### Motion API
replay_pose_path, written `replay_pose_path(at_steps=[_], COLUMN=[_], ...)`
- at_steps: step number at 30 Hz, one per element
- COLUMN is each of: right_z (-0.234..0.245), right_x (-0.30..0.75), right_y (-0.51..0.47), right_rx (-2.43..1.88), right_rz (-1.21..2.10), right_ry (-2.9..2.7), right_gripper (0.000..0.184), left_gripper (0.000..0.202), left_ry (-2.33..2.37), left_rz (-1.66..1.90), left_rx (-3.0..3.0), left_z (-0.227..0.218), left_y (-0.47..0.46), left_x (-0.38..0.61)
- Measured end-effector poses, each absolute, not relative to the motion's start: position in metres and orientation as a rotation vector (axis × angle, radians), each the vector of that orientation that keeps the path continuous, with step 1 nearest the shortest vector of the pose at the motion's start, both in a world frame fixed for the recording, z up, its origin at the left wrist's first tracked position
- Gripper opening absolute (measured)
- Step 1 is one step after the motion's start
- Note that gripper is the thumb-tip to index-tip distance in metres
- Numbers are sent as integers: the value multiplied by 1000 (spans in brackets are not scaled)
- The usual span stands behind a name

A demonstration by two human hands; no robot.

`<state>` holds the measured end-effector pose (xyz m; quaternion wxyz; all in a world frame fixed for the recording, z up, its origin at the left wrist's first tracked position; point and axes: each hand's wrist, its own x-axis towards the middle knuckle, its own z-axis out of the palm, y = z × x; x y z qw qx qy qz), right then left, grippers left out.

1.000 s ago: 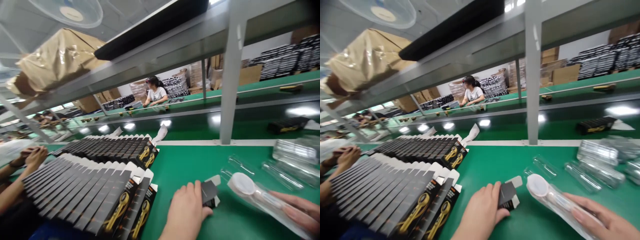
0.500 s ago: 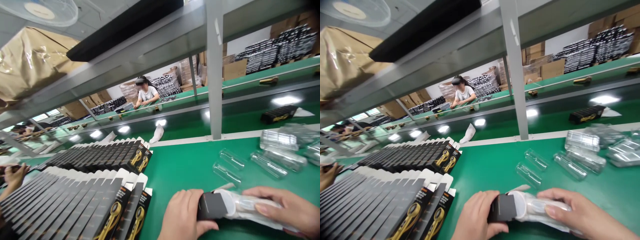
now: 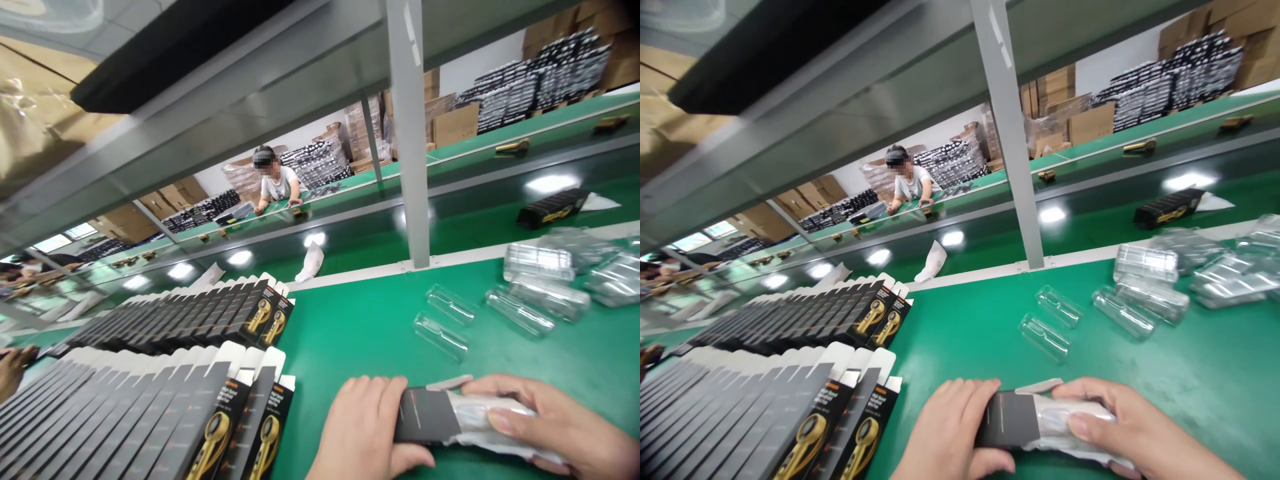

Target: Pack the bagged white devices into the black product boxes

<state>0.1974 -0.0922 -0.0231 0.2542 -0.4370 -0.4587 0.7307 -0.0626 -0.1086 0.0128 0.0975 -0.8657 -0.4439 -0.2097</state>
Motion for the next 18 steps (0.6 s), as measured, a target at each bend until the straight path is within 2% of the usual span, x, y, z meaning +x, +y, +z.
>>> replay_pose_path(at_steps=[4, 11, 16, 18], right_z=[-16, -26, -10, -4], right_x=[190, 175, 167, 168], right_y=[-95, -95, -95, -92], right_rx=[-1195, -959, -950, -949], right_rz=[1945, 1817, 1815, 1851], right_ry=[-1280, -1546, -1553, -1561], right_gripper=[66, 49, 51, 46], left_gripper=[74, 76, 75, 74], left_ry=[-1327, -1223, -1298, -1347], left_rz=[-644, -646, -629, -597], left_rx=[-2602, -2612, -2666, -2708], left_z=[10, 9, 9, 11], left_y=[-110, -111, -112, -111], left_x=[-61, -58, -61, -62])
